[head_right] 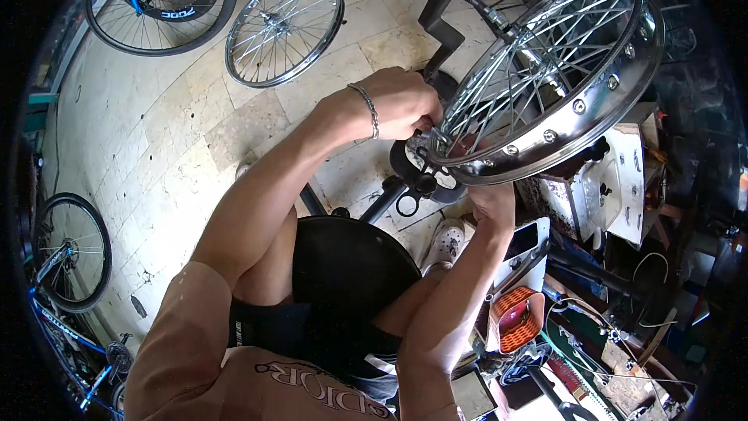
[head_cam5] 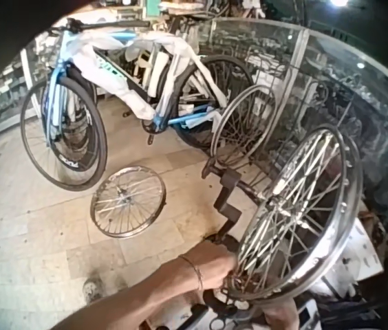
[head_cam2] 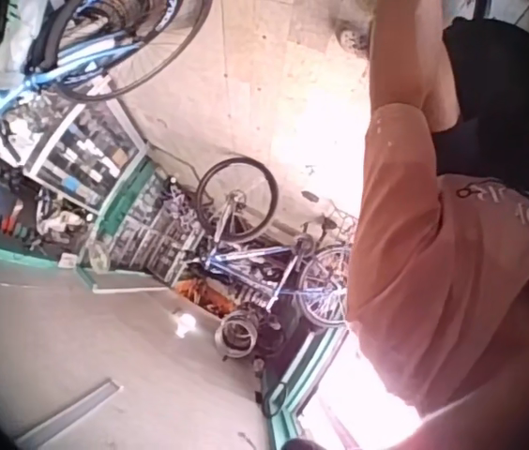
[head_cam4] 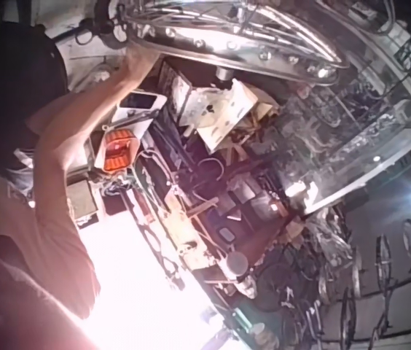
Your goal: The person uses a spoke wrench to adjust the tension of the spokes on a bicycle wheel mounted on a truing stand. They rotate the wheel periodically to check alignment and continue tightening or loosening specific spokes to true the rim.
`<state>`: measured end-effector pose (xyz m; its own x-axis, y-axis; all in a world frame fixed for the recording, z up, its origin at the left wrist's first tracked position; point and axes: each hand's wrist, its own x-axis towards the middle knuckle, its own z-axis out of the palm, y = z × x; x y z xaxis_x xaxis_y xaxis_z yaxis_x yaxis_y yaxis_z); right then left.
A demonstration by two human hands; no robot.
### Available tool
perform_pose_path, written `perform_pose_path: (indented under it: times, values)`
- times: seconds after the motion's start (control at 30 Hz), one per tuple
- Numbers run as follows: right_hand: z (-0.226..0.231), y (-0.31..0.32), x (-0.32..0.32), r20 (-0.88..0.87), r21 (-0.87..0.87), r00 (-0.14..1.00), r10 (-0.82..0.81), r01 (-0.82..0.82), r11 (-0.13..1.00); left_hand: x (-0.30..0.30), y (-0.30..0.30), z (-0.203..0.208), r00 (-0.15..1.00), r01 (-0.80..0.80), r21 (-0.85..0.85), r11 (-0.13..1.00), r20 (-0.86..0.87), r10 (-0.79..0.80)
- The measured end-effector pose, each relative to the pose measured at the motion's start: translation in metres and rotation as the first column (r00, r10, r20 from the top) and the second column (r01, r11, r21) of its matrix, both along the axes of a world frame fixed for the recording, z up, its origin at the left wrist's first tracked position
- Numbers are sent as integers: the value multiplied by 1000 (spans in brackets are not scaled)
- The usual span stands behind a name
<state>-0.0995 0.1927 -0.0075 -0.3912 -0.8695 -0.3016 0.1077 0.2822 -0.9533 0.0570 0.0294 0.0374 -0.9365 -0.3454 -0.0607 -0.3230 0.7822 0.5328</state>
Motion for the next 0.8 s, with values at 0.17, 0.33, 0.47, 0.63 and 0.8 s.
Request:
perform_pose_path:
  times: [0.17,0.33,0.47,0.63,0.8]
  values:
    - [-9,9,-11,80,-71,996,-26,32,997,-14,-17,-27,999,36,229,973,-17,-33]
    - [-9,11,-15,65,-38,998,-27,30,999,-28,-20,-56,998,49,356,933,-44,-36]
    - [-18,14,-21,64,-79,998,12,-7,997,-37,-21,-67,990,93,437,895,-134,-37]
    - [5,10,-10,-73,32,997,24,-22,999,-20,-2,-6,990,90,104,991,103,-100]
    - [13,6,-3,-115,66,993,13,-5,998,-7,50,31,977,142,-320,937,199,-80]
